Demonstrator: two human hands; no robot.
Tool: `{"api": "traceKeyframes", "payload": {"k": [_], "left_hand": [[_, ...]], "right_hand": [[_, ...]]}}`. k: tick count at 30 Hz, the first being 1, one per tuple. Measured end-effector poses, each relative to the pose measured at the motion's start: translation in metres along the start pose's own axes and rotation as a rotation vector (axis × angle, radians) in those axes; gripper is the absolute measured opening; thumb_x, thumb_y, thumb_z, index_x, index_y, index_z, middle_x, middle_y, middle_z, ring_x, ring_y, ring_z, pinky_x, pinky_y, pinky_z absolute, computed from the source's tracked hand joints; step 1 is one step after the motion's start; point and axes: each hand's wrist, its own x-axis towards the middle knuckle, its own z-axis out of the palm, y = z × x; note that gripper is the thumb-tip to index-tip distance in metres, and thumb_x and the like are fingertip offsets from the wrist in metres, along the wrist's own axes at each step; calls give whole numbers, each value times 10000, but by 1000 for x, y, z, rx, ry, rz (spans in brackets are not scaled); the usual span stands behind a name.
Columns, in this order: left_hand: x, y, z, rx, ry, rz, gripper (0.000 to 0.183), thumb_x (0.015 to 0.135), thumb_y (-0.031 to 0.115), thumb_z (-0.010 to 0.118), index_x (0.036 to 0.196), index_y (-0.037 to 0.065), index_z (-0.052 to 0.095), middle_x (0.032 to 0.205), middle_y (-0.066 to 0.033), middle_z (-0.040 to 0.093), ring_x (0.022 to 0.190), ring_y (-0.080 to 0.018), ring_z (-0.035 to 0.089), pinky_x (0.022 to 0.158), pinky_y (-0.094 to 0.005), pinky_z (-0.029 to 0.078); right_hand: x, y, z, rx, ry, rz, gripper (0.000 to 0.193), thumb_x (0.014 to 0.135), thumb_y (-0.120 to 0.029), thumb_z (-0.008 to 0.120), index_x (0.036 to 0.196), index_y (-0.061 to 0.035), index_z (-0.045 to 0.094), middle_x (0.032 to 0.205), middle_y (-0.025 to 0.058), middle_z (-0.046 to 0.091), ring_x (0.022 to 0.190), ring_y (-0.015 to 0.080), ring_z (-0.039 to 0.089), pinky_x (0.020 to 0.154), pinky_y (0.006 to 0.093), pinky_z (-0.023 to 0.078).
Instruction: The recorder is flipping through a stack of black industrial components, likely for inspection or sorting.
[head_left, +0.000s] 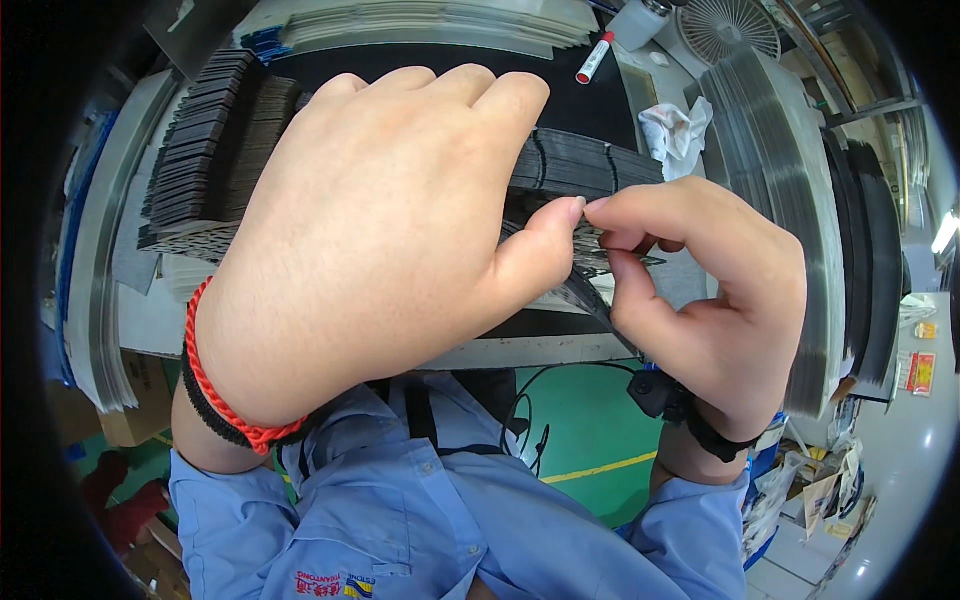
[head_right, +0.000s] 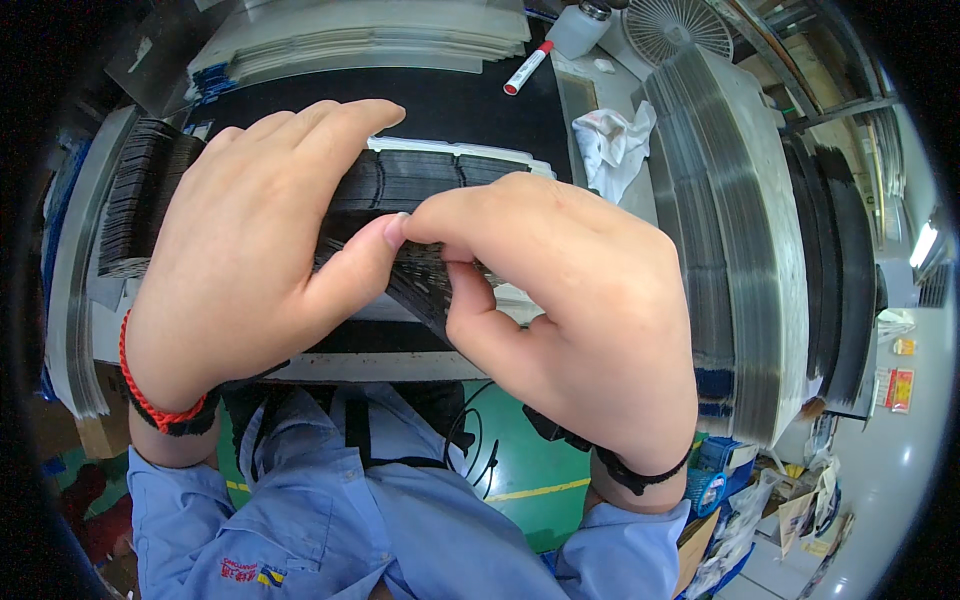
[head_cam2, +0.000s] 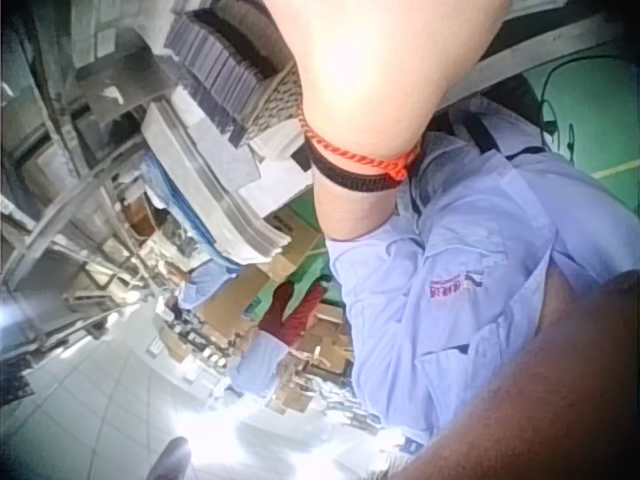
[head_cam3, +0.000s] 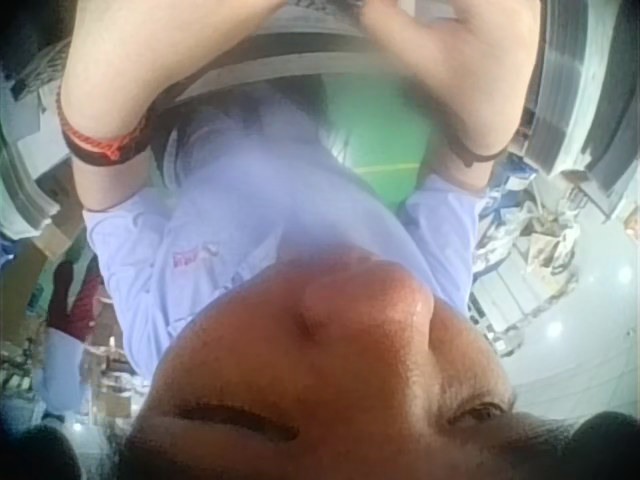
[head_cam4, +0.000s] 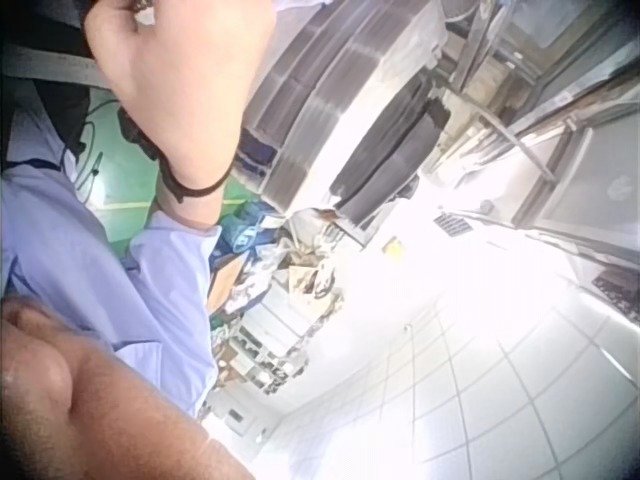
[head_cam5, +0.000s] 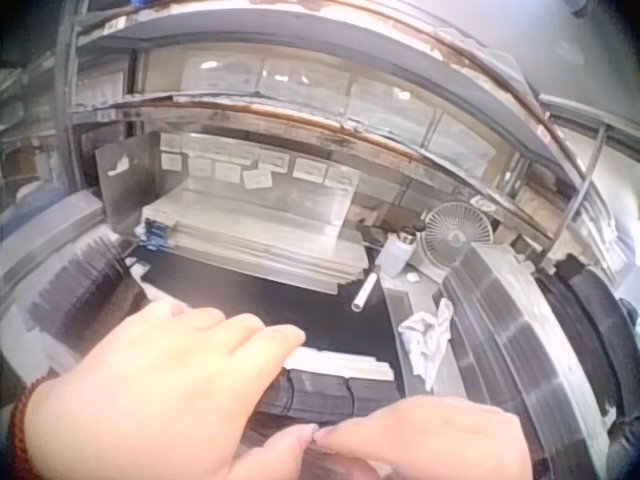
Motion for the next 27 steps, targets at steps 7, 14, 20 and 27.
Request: {"api": "traceKeyframes", "payload": {"k": [7,14,20,27], "left_hand": [[1,1,-1,15,-19,-8,544,846,293,654,1308,14,592,1136,-183,678,1022,-361,629,845,-429,444],[1,1,2,-8,20,-11,541,853,296,651,1315,21,587,1123,-179,676,1007,-367,623,846,-433,445],[1,2,0,1,-9,-12,528,865,294,654,1312,22,586,1126,-178,675,1002,-366,623,848,-430,444],[2,2,-2,-5,-16,-17,517,866,289,657,1301,18,589,1117,-177,673,992,-363,622,852,-428,446]], "right_hand": [[0,-4,2,40,31,107,339,681,110,662,993,-12,718,791,41,685,735,110,646,681,242,475],[3,-2,5,82,52,91,293,683,114,651,942,-20,679,832,25,657,751,99,619,681,242,465],[-4,4,4,327,225,120,358,759,107,619,1098,-5,593,927,59,615,813,111,575,699,250,447],[-34,5,-21,392,183,-85,209,873,-81,654,1063,-35,579,917,70,489,767,155,463,660,287,408]]}}
